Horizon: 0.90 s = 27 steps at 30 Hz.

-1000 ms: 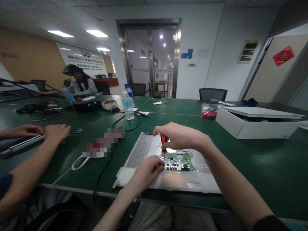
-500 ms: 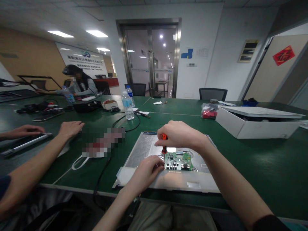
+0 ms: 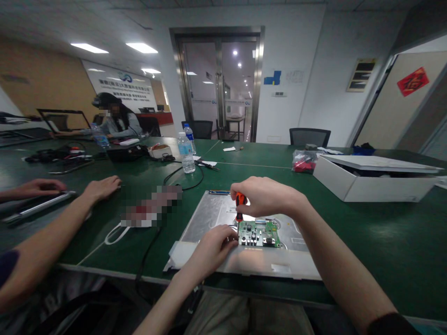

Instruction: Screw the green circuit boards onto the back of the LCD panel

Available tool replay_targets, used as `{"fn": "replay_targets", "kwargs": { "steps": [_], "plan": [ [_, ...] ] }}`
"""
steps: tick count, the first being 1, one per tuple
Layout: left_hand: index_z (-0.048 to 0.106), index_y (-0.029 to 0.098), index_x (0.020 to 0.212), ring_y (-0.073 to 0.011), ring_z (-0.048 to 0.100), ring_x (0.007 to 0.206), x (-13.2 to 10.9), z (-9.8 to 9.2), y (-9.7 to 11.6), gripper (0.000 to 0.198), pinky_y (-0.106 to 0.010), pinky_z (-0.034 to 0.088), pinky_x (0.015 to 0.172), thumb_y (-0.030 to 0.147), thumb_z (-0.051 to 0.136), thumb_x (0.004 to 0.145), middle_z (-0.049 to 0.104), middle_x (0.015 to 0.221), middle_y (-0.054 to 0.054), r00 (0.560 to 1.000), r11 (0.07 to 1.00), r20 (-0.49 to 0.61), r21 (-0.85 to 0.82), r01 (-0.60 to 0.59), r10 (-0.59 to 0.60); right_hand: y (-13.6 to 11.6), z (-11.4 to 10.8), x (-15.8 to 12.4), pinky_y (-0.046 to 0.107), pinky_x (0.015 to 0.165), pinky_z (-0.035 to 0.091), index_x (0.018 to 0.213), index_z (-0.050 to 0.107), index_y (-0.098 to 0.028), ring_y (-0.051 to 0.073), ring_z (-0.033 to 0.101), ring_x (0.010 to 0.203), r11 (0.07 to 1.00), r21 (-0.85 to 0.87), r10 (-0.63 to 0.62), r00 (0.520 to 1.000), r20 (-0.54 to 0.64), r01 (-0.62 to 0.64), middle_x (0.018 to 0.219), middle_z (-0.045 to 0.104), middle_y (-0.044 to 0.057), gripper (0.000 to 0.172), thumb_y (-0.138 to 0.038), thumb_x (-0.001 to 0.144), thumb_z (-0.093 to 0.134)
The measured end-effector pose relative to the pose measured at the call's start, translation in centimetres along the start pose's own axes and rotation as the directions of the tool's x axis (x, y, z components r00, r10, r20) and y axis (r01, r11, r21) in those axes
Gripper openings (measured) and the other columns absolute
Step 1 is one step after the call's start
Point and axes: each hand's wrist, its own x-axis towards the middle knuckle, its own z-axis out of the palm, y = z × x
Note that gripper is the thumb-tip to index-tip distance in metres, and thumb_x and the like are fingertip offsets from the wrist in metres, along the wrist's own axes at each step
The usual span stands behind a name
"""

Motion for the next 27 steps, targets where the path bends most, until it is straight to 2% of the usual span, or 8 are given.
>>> {"fn": "replay_targets", "kwargs": {
  "steps": [3,7,9,15,19,27],
  "plan": [
    [0.062,0.018,0.079,-0.0194,0.059,0.081,0.01,0.02,-0.04,0.009,-0.027,0.042,0.072,0.017,0.053,0.08,0.065,0.082,-0.004,1.0,1.0,0.0,0.002,-0.001,0.001,0.04,0.07,-0.01,0.025,0.054,0.032,0.103,0.064,-0.02,0.019,0.061,0.076,1.0,0.006,-0.004,1.0,0.008,0.004,0.088,0.07,0.006,0.029,-0.034,0.078,0.062],
    [0.062,0.018,0.079,-0.0192,0.059,0.081,0.05,-0.09,0.13,0.01,-0.027,0.043,0.074,0.016,0.052,0.081,0.065,0.082,-0.004,1.0,1.0,-0.006,-0.004,-0.007,0.007,-0.11,0.0,0.14,0.026,0.052,0.028,0.092,0.067,-0.021,0.02,0.061,0.074,0.999,-0.002,0.039,0.999,-0.006,-0.039,0.081,0.069,0.006,0.032,-0.049,0.085,0.055],
    [0.062,0.018,0.079,-0.0192,0.059,0.082,0.07,-0.16,0.24,0.011,-0.027,0.043,0.074,0.017,0.052,0.081,0.066,0.082,-0.004,1.0,1.0,0.001,-0.004,-0.011,0.011,-0.14,-0.01,0.15,0.025,0.052,0.028,0.09,0.067,-0.02,0.019,0.06,0.072,0.999,0.002,0.038,0.999,-0.004,-0.038,0.079,0.068,0.005,0.029,-0.046,0.086,0.054],
    [0.062,0.018,0.08,-0.0197,0.059,0.083,0.07,-0.13,0.18,0.011,-0.028,0.043,0.075,0.016,0.052,0.081,0.066,0.084,-0.005,1.0,1.0,0.001,-0.006,0.002,-0.002,-0.04,0.13,-0.1,0.025,0.053,0.031,0.1,0.061,-0.019,0.018,0.059,0.073,0.999,0.029,-0.039,0.999,-0.012,0.039,0.087,0.068,0.006,0.025,-0.033,0.079,0.06],
    [0.063,0.018,0.08,-0.0192,0.059,0.082,0.04,-0.14,0.15,0.011,-0.028,0.043,0.075,0.016,0.052,0.081,0.067,0.084,-0.004,1.0,1.0,0.006,0.0,-0.006,0.006,-0.18,0.18,-0.14,0.024,0.054,0.031,0.101,0.06,-0.019,0.018,0.059,0.076,0.999,0.016,-0.03,1.0,0.005,0.029,0.091,0.068,0.006,0.022,-0.023,0.079,0.056],
    [0.063,0.018,0.081,-0.0196,0.06,0.083,0.04,-0.25,0.52,0.011,-0.028,0.043,0.075,0.014,0.053,0.081,0.067,0.084,-0.005,1.0,1.0,-0.002,-0.006,0.013,-0.013,-0.15,0.3,0.28,0.025,0.051,0.028,0.098,0.063,-0.019,0.019,0.061,0.073,0.998,-0.053,0.02,0.999,-0.04,-0.022,0.084,0.069,0.006,0.028,-0.043,0.083,0.057]
  ]
}}
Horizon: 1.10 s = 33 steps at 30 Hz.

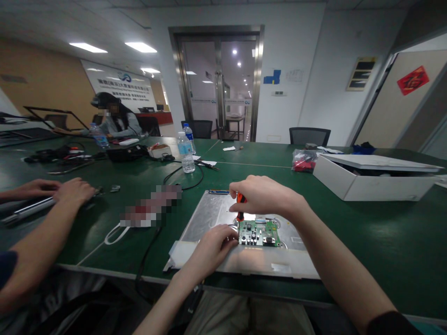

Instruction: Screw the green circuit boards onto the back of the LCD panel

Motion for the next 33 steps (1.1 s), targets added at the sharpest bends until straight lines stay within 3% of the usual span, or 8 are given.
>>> {"fn": "replay_targets", "kwargs": {
  "steps": [4,10,33],
  "plan": [
    [0.063,0.018,0.082,-0.0196,0.06,0.084,-0.04,0.13,-0.2,0.012,-0.028,0.044,0.075,0.015,0.052,0.081,0.067,0.086,-0.005,1.0,1.0,-0.004,-0.004,-0.013,0.013,0.07,-0.06,-0.07,0.025,0.053,0.03,0.098,0.064,-0.019,0.02,0.062,0.076,1.0,0.017,-0.008,1.0,0.02,0.008,0.087,0.07,0.007,0.034,-0.049,0.082,0.058],
    [0.063,0.018,0.081,-0.0198,0.06,0.084,-0.04,0.22,-0.45,0.012,-0.027,0.043,0.074,0.017,0.051,0.081,0.067,0.085,-0.005,1.0,1.0,-0.001,-0.006,-0.024,0.024,-0.06,-0.14,-0.16,0.026,0.053,0.03,0.102,0.062,-0.019,0.021,0.062,0.078,1.0,0.021,-0.019,1.0,0.025,0.019,0.089,0.069,0.007,0.027,-0.035,0.08,0.06],
    [0.064,0.018,0.082,-0.0198,0.06,0.085,-0.07,0.07,-0.25,0.01,-0.026,0.043,0.074,0.014,0.055,0.081,0.067,0.086,-0.004,1.0,1.0,-0.001,0.004,-0.007,0.007,0.24,-0.22,-0.06,0.025,0.053,0.028,0.102,0.062,-0.02,0.019,0.059,0.075,1.0,0.017,0.017,1.0,0.003,-0.017,0.086,0.068,0.006,0.032,-0.043,0.081,0.06]
  ]
}}
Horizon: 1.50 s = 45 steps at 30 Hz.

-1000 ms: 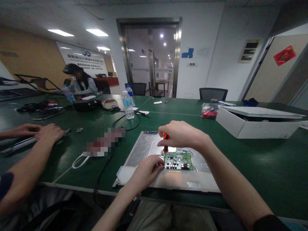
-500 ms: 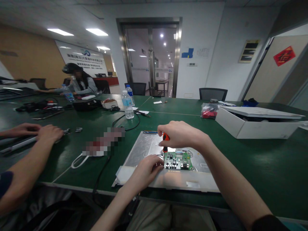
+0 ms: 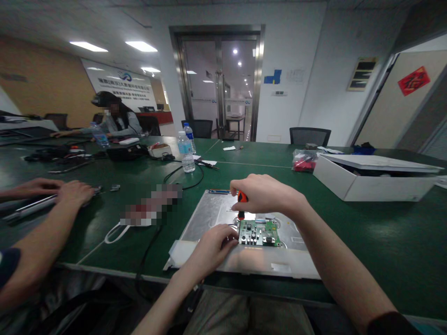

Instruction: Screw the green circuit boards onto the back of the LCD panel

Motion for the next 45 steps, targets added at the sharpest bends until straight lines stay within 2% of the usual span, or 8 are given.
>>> {"fn": "replay_targets", "kwargs": {
  "steps": [28,32,35,38,40,42,44,45],
  "plan": [
    [0.062,0.017,0.09,-0.019,0.058,0.074,-0.3,0.2,-0.1,0.015,-0.028,0.04,0.067,0.02,0.054,0.077,0.064,0.081,-0.004,0.999,0.998,-0.013,-0.046,0.048,-0.049,0.6,-0.5,-0.5,0.025,0.052,0.027,0.099,0.062,-0.02,0.017,0.055,0.069,0.998,0.014,0.054,0.998,-0.031,-0.053,0.081,0.065,0.005,0.03,-0.043,0.08,0.06],
    [0.061,0.017,0.089,-0.0181,0.057,0.07,-0.3,-0.1,0.1,0.015,-0.027,0.04,0.064,0.026,0.056,0.079,0.064,0.078,-0.003,0.996,0.992,-0.023,-0.097,0.082,-0.084,2.0,-0.7,-0.8,0.025,0.055,0.032,0.095,0.065,-0.02,0.017,0.055,0.07,0.995,0.085,0.066,0.995,-0.081,-0.059,0.08,0.065,0.004,0.03,-0.045,0.078,0.062],
    [0.06,0.017,0.089,-0.0171,0.057,0.067,-0.2,-0.5,0.1,0.019,-0.026,0.039,0.061,0.034,0.053,0.083,0.063,0.075,-0.002,0.994,0.983,-0.028,-0.152,0.1,-0.105,4.3,-0.4,-1.7,0.026,0.061,0.038,0.09,0.068,-0.019,0.016,0.057,0.071,0.97,0.238,0.082,0.989,-0.127,-0.05,0.081,0.067,0.003,0.026,-0.043,0.078,0.064],
    [0.06,0.017,0.087,-0.017,0.057,0.066,-0.1,-0.9,0.1,0.022,-0.025,0.04,0.06,0.035,0.048,0.087,0.063,0.073,-0.002,0.993,0.98,-0.036,-0.168,0.108,-0.116,7.5,1.2,-3.2,0.026,0.066,0.042,0.088,0.072,-0.018,0.015,0.059,0.072,0.893,0.448,0.122,0.982,-0.142,-0.046,0.085,0.07,0.004,0.024,-0.039,0.08,0.062],
    [0.061,0.017,0.086,-0.0177,0.058,0.069,0.2,-1.2,0.3,0.022,-0.026,0.041,0.061,0.033,0.046,0.087,0.065,0.075,-0.003,0.992,0.983,-0.048,-0.148,0.105,-0.114,9.6,3.3,-4.4,0.026,0.063,0.041,0.084,0.074,-0.017,0.014,0.057,0.068,0.808,0.576,0.261,0.953,-0.155,-0.128,0.081,0.07,0.005,0.028,-0.042,0.078,0.063],
    [0.061,0.017,0.087,-0.0187,0.06,0.073,0.7,-1.7,0.4,0.021,-0.027,0.042,0.065,0.031,0.046,0.087,0.066,0.079,-0.004,0.993,0.99,-0.056,-0.105,0.095,-0.102,11.3,5.6,-5.6,0.025,0.053,0.036,0.084,0.075,-0.014,0.012,0.05,0.055,0.622,0.749,0.465,0.877,-0.119,-0.228,0.067,0.066,0.003,0.037,-0.049,0.075,0.064],
    [0.062,0.017,0.087,-0.0197,0.061,0.077,1.6,-2.2,0.4,0.02,-0.028,0.044,0.069,0.028,0.046,0.087,0.068,0.083,-0.005,0.995,0.996,-0.054,-0.037,0.08,-0.082,12.4,7.9,-6.5,0.024,0.047,0.032,0.079,0.074,-0.012,0.009,0.043,0.047,0.341,0.911,0.63,0.776,-0.036,-0.234,0.054,0.059,0.001,0.046,-0.056,0.067,0.069],
    [0.062,0.017,0.087,-0.0201,0.062,0.08,2.2,-2.5,0.4,0.019,-0.028,0.044,0.072,0.026,0.046,0.086,0.068,0.085,-0.006,0.997,0.997,-0.043,0.007,0.071,-0.071,12.8,8.9,-6.8,0.023,0.046,0.033,0.077,0.074,-0.012,0.009,0.043,0.046,0.296,0.927,0.66,0.75,-0.023,-0.231,0.053,0.058,0.002,0.05,-0.06,0.066,0.068]
  ]
}}
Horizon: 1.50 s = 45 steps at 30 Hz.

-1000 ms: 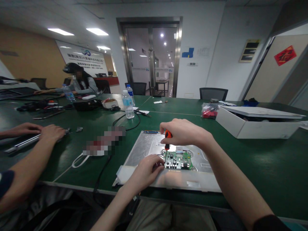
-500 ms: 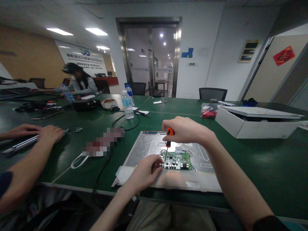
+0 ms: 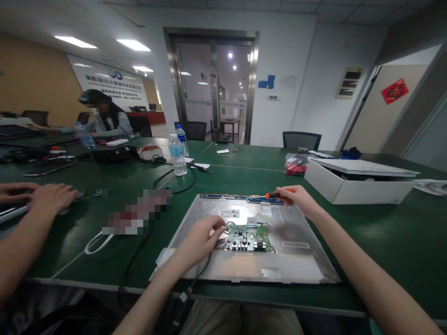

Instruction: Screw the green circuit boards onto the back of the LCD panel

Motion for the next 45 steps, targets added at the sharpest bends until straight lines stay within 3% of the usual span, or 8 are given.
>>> {"fn": "replay_targets", "kwargs": {
  "steps": [7,13,22,26,29,36,45],
  "plan": [
    [0.065,0.016,0.098,-0.0244,0.061,0.097,6.1,-0.6,-0.4,0.021,-0.031,0.043,0.084,0.015,0.051,0.082,0.068,0.105,-0.011,0.991,0.959,0.132,0.282,-0.019,-0.019,2.9,-0.4,-0.5,0.021,0.042,0.034,0.071,0.072,-0.011,0.007,0.043,0.043,0.993,0.109,0.062,0.991,-0.119,-0.049,0.056,0.062,0.004,0.055,-0.064,0.059,0.071],
    [0.067,0.016,0.092,-0.0193,0.063,0.081,9.6,1.1,-0.7,0.033,-0.023,0.044,0.068,0.0,0.055,0.066,0.07,0.09,-0.006,0.963,0.946,0.268,0.316,-0.073,-0.015,3.7,-0.9,-0.3,0.019,0.041,0.034,0.068,0.071,-0.011,0.006,0.042,0.044,0.989,0.138,0.069,0.983,-0.172,-0.045,0.056,0.061,0.003,0.053,-0.063,0.058,0.072],
    [0.063,0.017,0.067,-0.016,0.058,0.062,10.0,1.3,-0.5,0.02,-0.022,0.04,0.062,0.001,0.051,0.069,0.062,0.064,-0.001,0.966,0.936,0.257,0.342,-0.086,-0.005,3.9,-0.7,-0.4,0.02,0.041,0.034,0.074,0.072,-0.011,0.007,0.043,0.044,0.99,0.142,0.044,0.979,-0.197,-0.016,0.062,0.065,0.005,0.051,-0.06,0.061,0.071],
    [0.061,0.016,0.067,-0.0183,0.058,0.067,10.0,1.3,0.1,0.022,-0.024,0.039,0.062,-0.001,0.048,0.069,0.063,0.069,-0.004,0.979,0.929,0.204,0.36,-0.088,0.014,3.6,-0.6,-0.6,0.021,0.04,0.033,0.07,0.071,-0.011,0.007,0.042,0.043,0.99,0.139,0.039,0.977,-0.211,-0.009,0.059,0.063,0.004,0.051,-0.061,0.059,0.072],
    [0.062,0.015,0.074,-0.02,0.059,0.075,10.1,1.6,1.6,0.022,-0.025,0.038,0.064,0.0,0.046,0.075,0.064,0.08,-0.008,0.982,0.929,0.175,0.345,-0.135,0.077,3.4,-0.6,-0.6,0.021,0.039,0.033,0.071,0.07,-0.012,0.007,0.042,0.042,0.99,0.143,0.033,0.975,-0.222,-0.001,0.06,0.065,0.005,0.052,-0.062,0.058,0.073],
    [0.065,0.017,0.075,-0.0162,0.059,0.071,11.3,4.0,5.2,0.015,-0.022,0.037,0.06,0.007,0.055,0.077,0.066,0.078,-0.002,0.914,0.929,0.304,0.168,-0.33,0.27,3.4,-1.0,-0.7,0.023,0.039,0.035,0.068,0.069,-0.013,0.008,0.042,0.041,0.987,0.151,-0.005,0.965,-0.262,0.046,0.059,0.064,0.005,0.053,-0.065,0.058,0.07],
    [0.067,0.015,0.079,-0.0152,0.06,0.07,11.3,5.5,4.1,0.014,-0.021,0.039,0.062,0.007,0.057,0.075,0.067,0.077,-0.002,0.882,0.928,0.339,0.058,-0.368,0.328,3.4,-0.9,-0.6,0.022,0.038,0.032,0.07,0.068,-0.014,0.008,0.041,0.039,0.986,0.141,-0.039,0.953,-0.3,0.084,0.057,0.063,0.003,0.048,-0.061,0.06,0.07]
  ]
}}
